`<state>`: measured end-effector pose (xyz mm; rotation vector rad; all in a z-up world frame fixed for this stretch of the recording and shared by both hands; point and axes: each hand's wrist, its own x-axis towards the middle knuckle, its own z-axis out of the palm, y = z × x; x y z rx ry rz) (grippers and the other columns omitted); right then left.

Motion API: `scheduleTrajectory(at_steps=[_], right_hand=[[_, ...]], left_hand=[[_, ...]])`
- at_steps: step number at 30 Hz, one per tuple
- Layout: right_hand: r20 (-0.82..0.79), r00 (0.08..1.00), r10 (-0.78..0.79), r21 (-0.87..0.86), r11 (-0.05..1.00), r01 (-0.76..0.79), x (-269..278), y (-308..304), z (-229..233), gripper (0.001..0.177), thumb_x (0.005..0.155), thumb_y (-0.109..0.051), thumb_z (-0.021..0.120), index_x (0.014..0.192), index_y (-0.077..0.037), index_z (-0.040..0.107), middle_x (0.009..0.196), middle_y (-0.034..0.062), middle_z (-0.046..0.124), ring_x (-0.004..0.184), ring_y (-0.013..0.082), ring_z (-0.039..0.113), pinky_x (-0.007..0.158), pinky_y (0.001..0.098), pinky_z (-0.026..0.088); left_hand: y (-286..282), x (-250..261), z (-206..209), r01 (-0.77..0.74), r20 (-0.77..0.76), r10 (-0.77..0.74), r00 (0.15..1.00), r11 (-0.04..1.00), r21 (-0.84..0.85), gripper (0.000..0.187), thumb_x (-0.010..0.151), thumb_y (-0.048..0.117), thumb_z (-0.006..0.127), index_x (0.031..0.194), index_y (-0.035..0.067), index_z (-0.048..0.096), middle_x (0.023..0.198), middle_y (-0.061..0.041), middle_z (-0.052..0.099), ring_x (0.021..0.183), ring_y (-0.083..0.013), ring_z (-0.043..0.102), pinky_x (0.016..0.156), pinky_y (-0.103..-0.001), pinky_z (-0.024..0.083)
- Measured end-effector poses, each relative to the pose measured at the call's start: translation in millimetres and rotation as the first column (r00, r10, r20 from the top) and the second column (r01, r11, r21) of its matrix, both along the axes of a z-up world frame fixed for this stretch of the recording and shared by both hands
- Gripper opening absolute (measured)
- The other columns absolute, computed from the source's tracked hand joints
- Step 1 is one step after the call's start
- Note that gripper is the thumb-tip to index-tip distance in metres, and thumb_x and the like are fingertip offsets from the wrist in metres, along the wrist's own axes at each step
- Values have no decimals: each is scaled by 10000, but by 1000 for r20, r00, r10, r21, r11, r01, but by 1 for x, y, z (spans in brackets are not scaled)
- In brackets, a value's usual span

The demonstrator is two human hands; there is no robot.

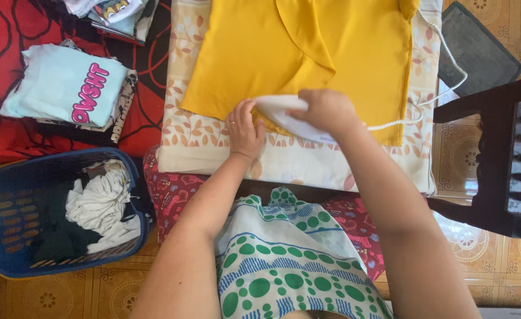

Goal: The person irons a yellow shirt by spreading it on an ironing board and moving an iron over different sections of the fabric.

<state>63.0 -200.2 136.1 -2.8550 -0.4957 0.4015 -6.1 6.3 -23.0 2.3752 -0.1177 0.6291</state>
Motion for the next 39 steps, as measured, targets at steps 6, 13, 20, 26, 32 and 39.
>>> scheduleTrajectory(at_steps=[6, 13, 20, 26, 32, 39], right_hand=[[15, 1000, -9, -45, 999, 10, -51, -22, 2, 529, 857, -641, 665, 1076, -163, 726, 900, 163, 741, 881, 371, 716, 775, 501, 562], [39, 974, -223, -69, 972, 225, -48, -64, 0, 572, 863, -623, 686, 1098, -101, 702, 957, 217, 733, 916, 415, 702, 758, 538, 544], [41, 927, -373, 25, 928, 372, -14, -68, -2, 485, 966, -519, 622, 1194, -93, 646, 1015, 253, 723, 976, 450, 684, 830, 560, 522], [49, 919, -392, -37, 918, 394, 42, -44, -11, 488, 959, -518, 628, 1192, -89, 621, 1016, 254, 709, 972, 453, 666, 789, 567, 509], [7, 960, -279, 39, 960, 278, 54, -31, -15, 482, 968, -524, 636, 1171, -87, 653, 1031, 241, 718, 994, 426, 680, 849, 536, 522], [-131, 988, -86, -15, 996, 85, 15, 0, 2, 487, 882, -536, 667, 1229, -195, 700, 1026, 187, 739, 985, 381, 703, 869, 504, 535]], left_hand=[[0, 2, 6, 9, -68, -8, 998, 1000, 15, 504, 936, 248, 644, 1390, 94, 489, 1410, -133, 546, 1352, -335, 487, 1153, -514, 302], [-5, 6, 20, 59, -215, -22, 976, 984, 169, 515, 845, 266, 673, 1344, 163, 595, 1424, -111, 547, 1316, -300, 469, 1120, -519, 276], [-6, 8, 20, 78, -234, -41, 971, 985, 151, 422, 873, 249, 635, 1280, 142, 667, 1436, -71, 573, 1338, -272, 476, 1145, -499, 286], [-7, 8, 21, 96, -295, -59, 954, 989, 114, 435, 871, 242, 617, 1287, 122, 664, 1422, -70, 579, 1318, -270, 478, 1131, -494, 270], [-7, 9, 19, 75, -296, -43, 954, 992, 97, 401, 851, 234, 628, 1236, 133, 669, 1373, -57, 605, 1289, -262, 494, 1122, -493, 284], [-4, 4, 8, 21, -112, -20, 994, 1000, 8, 295, 864, 234, 656, 1140, 132, 627, 1162, -63, 639, 1168, -297, 552, 1074, -488, 358]])
